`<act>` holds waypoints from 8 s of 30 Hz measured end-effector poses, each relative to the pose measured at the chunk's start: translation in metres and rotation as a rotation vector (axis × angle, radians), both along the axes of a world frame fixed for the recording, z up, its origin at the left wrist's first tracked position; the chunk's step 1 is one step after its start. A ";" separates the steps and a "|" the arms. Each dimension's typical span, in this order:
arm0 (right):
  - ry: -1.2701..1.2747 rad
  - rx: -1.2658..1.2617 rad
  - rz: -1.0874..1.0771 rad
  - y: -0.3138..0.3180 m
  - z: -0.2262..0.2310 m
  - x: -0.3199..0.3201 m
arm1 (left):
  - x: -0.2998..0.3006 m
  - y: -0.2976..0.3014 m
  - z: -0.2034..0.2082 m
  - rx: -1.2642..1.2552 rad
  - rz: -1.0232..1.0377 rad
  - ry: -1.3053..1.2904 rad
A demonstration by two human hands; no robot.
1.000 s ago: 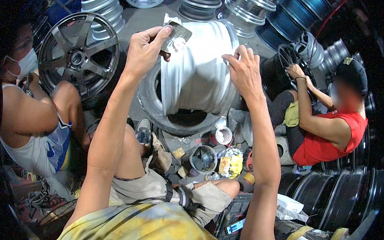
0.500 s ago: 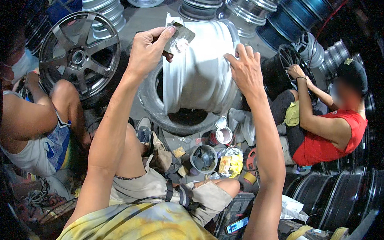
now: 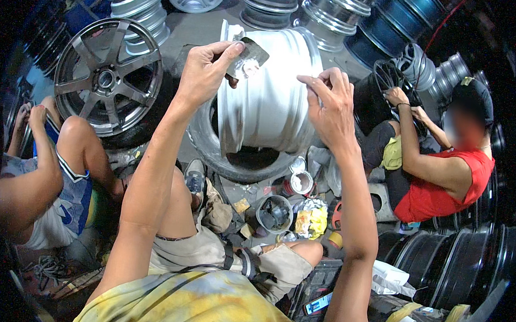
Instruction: The person applies a filler paste to a silver wheel rim using a putty knife, smoothing it over the surface. They then use a sanding block to smooth the rim's surface. The person also adjusts their head-mounted camera strap.
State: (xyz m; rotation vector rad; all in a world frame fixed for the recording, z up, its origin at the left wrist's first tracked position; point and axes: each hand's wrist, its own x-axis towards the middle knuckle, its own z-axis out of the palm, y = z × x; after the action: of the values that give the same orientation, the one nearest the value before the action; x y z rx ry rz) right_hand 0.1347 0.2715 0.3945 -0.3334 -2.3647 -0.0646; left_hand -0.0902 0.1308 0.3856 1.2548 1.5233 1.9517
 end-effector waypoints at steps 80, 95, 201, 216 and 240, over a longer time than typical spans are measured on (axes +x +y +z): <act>0.532 -0.925 -0.576 -0.037 -0.277 0.016 | 0.041 -0.032 -0.096 -0.119 0.312 0.228; -0.118 -0.787 -0.633 0.047 -0.066 -0.030 | -0.088 0.113 -0.050 0.057 0.266 -0.165; -0.237 0.178 -0.105 0.030 -0.018 -0.004 | -0.001 -0.013 0.010 0.022 -0.156 -0.205; -0.276 0.143 -0.147 0.031 -0.014 0.003 | 0.001 -0.013 0.008 0.042 -0.180 -0.176; -0.076 -0.106 -0.175 0.022 -0.051 0.008 | 0.000 -0.010 0.004 0.010 -0.149 -0.182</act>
State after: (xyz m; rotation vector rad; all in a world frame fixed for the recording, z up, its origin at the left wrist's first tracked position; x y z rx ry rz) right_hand 0.1426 0.2931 0.3437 -0.5987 -2.4142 -0.0349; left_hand -0.0903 0.1209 0.3895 1.1257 1.2959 1.9214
